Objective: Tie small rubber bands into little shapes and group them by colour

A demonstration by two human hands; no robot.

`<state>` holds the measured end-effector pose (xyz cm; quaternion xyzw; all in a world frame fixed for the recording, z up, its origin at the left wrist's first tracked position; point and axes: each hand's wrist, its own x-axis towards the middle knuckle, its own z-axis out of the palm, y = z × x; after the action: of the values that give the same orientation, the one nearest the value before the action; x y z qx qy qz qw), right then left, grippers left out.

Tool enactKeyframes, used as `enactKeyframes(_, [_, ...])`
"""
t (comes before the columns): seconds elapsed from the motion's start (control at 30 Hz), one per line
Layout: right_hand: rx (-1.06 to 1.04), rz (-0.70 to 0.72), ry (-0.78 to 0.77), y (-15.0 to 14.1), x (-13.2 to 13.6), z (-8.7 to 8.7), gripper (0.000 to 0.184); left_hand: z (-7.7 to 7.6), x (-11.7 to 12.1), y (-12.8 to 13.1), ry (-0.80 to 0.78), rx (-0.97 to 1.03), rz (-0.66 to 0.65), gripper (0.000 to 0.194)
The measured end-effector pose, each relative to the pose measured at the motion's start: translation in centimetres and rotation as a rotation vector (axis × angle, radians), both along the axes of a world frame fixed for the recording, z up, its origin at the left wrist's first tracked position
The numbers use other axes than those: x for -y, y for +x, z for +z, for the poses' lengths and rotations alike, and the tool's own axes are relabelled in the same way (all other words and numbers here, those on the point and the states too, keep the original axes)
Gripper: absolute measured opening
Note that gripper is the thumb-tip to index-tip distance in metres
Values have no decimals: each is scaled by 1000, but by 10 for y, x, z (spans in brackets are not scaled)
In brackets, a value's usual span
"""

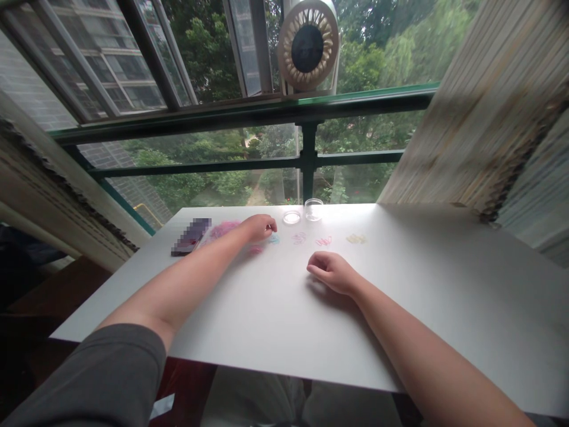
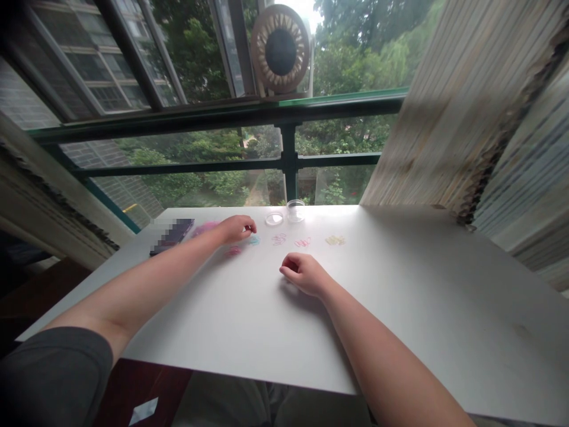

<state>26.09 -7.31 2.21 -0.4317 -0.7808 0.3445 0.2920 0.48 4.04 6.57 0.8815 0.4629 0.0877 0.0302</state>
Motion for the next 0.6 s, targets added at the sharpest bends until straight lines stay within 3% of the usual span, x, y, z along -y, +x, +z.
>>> enactKeyframes(0.6, [26,-6,-5,-2,3,4,14,-10,8,-7,-169,190,93,33])
